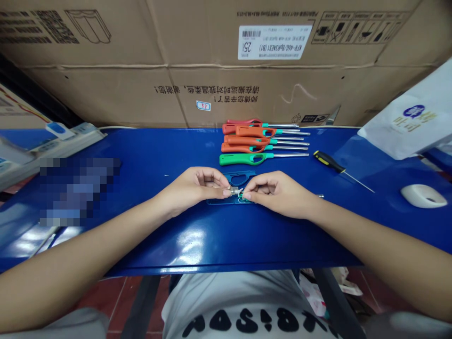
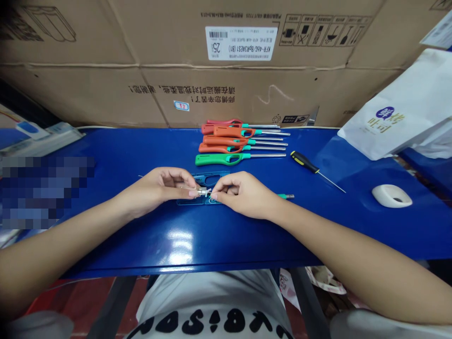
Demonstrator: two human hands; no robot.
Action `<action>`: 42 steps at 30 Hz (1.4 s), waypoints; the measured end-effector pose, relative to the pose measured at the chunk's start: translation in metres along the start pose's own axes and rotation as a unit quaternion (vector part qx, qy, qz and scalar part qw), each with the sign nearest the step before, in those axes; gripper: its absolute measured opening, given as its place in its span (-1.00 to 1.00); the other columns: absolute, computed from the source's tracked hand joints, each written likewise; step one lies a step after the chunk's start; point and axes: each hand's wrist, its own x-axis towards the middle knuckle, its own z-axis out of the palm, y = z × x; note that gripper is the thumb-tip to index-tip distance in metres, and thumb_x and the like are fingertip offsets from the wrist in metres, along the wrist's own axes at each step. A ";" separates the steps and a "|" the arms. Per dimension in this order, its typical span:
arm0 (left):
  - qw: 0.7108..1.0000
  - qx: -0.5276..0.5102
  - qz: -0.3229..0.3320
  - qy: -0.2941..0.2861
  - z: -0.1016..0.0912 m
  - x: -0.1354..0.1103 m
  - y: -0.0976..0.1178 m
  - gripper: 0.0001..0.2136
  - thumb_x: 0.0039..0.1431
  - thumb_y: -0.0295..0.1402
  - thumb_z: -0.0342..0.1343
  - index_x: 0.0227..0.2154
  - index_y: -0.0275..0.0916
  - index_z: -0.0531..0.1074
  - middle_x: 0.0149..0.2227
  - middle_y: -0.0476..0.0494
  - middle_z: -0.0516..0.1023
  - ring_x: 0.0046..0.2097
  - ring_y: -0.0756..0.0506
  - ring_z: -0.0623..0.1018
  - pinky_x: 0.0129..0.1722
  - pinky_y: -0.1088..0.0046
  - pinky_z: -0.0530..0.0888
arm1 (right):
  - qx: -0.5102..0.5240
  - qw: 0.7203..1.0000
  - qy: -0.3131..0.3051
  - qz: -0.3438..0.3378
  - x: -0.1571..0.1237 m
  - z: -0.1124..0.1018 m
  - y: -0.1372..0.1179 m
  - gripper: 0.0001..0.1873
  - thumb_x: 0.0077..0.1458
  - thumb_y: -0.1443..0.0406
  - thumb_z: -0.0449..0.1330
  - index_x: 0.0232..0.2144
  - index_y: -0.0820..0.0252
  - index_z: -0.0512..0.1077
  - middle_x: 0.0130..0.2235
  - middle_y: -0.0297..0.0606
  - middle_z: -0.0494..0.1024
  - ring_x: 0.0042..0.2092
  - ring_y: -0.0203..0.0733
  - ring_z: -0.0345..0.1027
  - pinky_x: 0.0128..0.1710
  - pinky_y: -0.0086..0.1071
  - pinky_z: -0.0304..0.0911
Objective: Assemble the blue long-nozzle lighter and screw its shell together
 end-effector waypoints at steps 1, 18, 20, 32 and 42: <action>1.000 0.001 0.000 0.000 0.000 0.000 0.000 -0.75 -0.19 -0.37 0.51 -0.45 -0.30 0.59 -0.38 -0.11 0.67 -0.31 -0.04 0.62 -0.16 0.41 0.53 | -0.001 1.000 0.000 0.000 0.000 0.000 0.000 -0.78 0.10 0.20 0.27 -0.38 0.28 0.53 -0.52 -0.44 0.34 -0.49 -0.43 0.09 -0.49 -0.47 0.02; 1.000 0.020 -0.008 -0.004 0.001 -0.002 0.001 -0.77 -0.18 -0.37 0.49 -0.46 -0.30 0.58 -0.39 -0.10 0.65 -0.33 -0.03 0.61 -0.23 0.45 0.52 | -0.012 1.000 -0.004 -0.002 -0.002 0.001 0.000 -0.79 0.08 0.18 0.27 -0.40 0.25 0.53 -0.53 -0.44 0.33 -0.49 -0.41 0.08 -0.49 -0.45 0.03; 1.000 0.018 -0.009 -0.002 0.001 -0.002 0.000 -0.77 -0.18 -0.38 0.49 -0.46 -0.31 0.58 -0.39 -0.09 0.65 -0.33 -0.02 0.60 -0.23 0.46 0.52 | -0.013 1.000 -0.004 -0.003 -0.002 0.001 0.000 -0.78 0.09 0.18 0.26 -0.40 0.25 0.53 -0.53 -0.43 0.34 -0.49 -0.41 0.09 -0.49 -0.45 0.03; 1.000 0.006 -0.017 -0.004 0.002 -0.002 -0.001 -0.79 -0.17 -0.43 0.48 -0.47 -0.32 0.57 -0.39 -0.09 0.66 -0.34 0.01 0.61 -0.23 0.52 0.51 | -0.004 1.000 -0.003 0.003 -0.001 0.002 0.002 -0.73 0.05 0.14 0.34 -0.39 0.27 0.55 -0.52 -0.41 0.38 -0.48 -0.40 0.12 -0.48 -0.45 0.05; 1.000 0.002 -0.018 0.000 0.003 -0.003 -0.003 -0.79 -0.16 -0.41 0.49 -0.46 -0.32 0.58 -0.35 -0.11 0.69 -0.31 0.01 0.62 -0.20 0.52 0.52 | 0.010 1.000 0.009 0.007 -0.002 0.002 0.002 -0.80 0.01 0.22 0.35 -0.40 0.30 0.58 -0.50 -0.37 0.45 -0.48 -0.40 0.18 -0.48 -0.47 0.07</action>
